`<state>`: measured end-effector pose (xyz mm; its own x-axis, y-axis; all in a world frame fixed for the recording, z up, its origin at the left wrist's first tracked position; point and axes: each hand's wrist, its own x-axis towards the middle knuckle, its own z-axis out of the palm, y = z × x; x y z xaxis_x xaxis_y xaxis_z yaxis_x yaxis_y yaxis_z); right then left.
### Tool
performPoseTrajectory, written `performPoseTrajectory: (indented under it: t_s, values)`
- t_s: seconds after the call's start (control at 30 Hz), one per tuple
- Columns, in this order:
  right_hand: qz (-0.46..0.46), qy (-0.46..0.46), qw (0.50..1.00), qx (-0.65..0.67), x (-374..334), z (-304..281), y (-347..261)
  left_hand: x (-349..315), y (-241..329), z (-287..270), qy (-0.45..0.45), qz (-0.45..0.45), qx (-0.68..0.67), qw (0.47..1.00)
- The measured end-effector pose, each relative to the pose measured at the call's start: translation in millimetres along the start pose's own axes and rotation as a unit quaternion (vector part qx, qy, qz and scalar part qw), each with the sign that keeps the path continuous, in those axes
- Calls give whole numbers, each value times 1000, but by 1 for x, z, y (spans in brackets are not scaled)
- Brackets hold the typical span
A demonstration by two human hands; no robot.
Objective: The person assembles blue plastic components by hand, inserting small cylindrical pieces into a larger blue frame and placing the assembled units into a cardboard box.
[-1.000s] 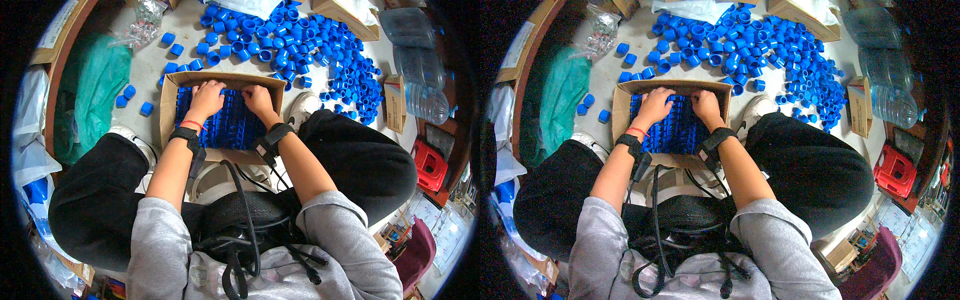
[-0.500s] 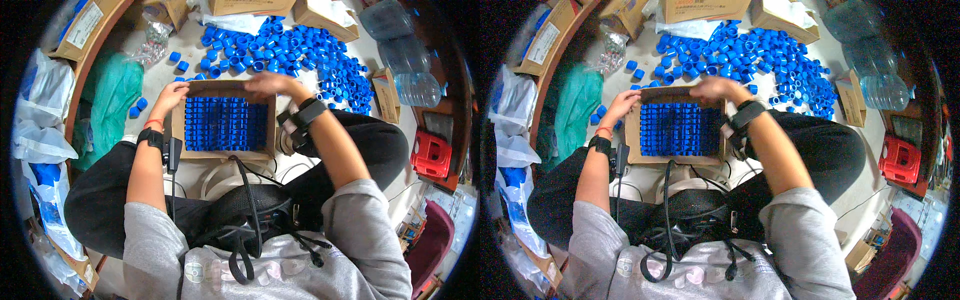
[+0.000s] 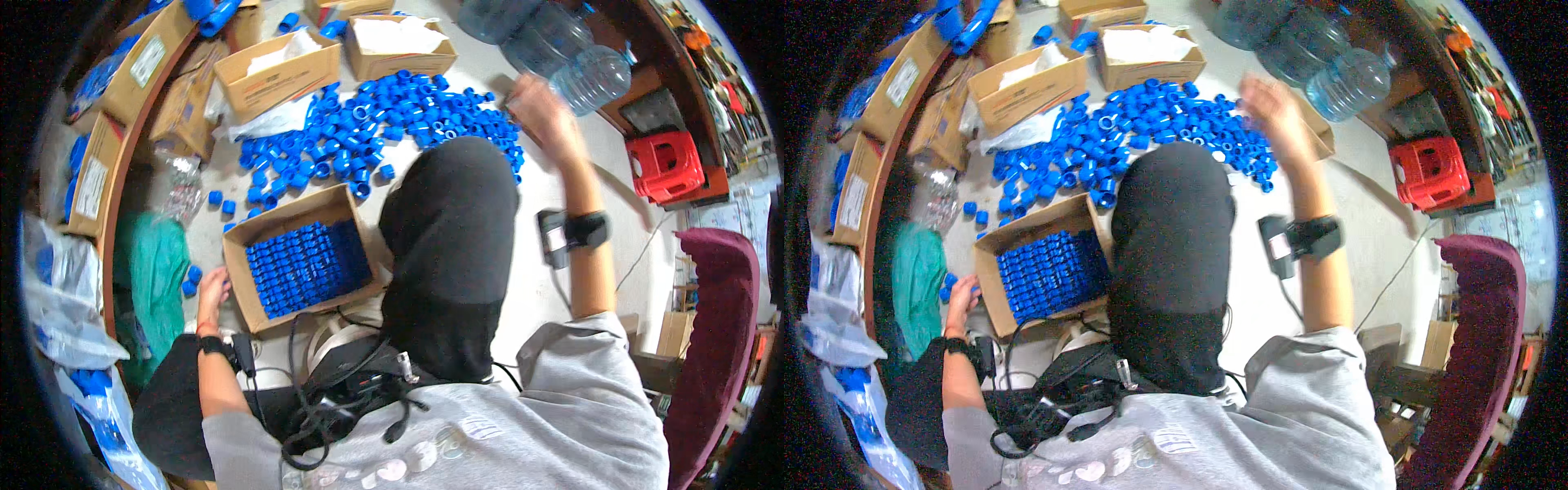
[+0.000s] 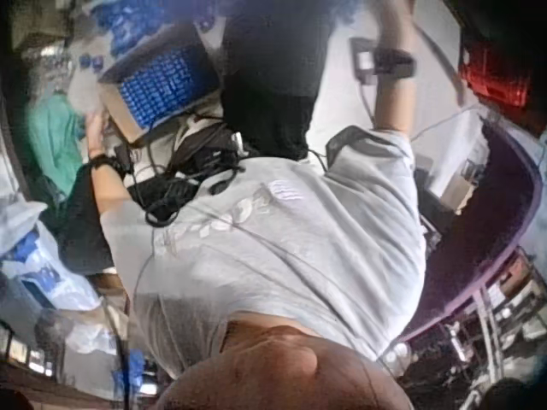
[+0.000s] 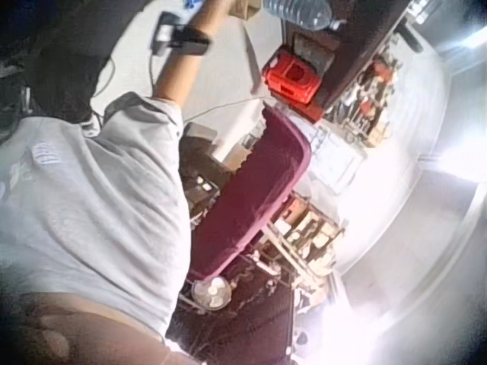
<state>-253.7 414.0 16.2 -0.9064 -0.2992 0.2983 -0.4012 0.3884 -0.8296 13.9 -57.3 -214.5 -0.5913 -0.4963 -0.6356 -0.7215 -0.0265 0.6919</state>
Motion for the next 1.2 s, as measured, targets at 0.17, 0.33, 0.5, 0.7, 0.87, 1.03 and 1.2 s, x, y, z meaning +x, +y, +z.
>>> performPoseTrajectory:
  t_s: [0.17, 0.33, 0.5, 0.7, 0.87, 1.03, 1.2]
  values:
    - [304, -118, 915, -236, -128, 51, 181, -9, -11, -7, -48, 2, 2, 999]
    - [372, -69, 890, -255, -211, 105, 212, -41, 1, 5, -26, -19, -49, 998]
    - [294, -51, 905, -302, -216, 119, 195, -48, 4, 5, -17, -21, -47, 999]
    - [331, -52, 898, -286, -221, 135, 181, -49, 6, 9, -8, -17, -29, 999]
    - [303, -81, 901, -300, -242, 145, 202, -50, 5, 7, 14, -30, 15, 999]
    - [252, -33, 928, -271, -246, 144, 200, -52, 7, 10, 1, -6, 20, 1000]
    - [248, -54, 947, -195, -239, 147, 177, -55, 10, 10, -1, -24, 32, 999]
